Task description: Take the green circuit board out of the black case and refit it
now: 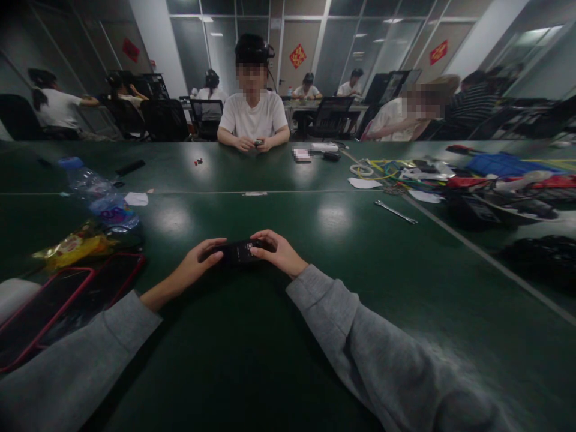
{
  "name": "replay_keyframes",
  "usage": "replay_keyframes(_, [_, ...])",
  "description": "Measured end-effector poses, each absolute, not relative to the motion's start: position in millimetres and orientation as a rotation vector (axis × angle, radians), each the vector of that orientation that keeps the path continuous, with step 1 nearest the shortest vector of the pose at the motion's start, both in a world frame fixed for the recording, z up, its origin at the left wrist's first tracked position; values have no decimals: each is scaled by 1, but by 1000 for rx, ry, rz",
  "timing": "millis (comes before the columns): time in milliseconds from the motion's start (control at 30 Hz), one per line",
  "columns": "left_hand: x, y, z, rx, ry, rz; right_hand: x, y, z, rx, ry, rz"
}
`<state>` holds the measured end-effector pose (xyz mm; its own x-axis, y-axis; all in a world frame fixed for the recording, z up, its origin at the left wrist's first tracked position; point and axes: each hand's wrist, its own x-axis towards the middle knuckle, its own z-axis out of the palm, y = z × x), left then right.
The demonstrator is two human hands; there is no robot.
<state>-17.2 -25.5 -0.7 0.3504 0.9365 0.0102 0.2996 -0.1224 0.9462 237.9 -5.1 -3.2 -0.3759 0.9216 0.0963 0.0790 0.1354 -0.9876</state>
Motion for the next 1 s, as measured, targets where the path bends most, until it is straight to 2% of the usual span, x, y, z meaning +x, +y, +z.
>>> replay_keyframes(1000, [-15,-26,-1,1656,1235,837,236,-4,-12,-989,-1795,1171])
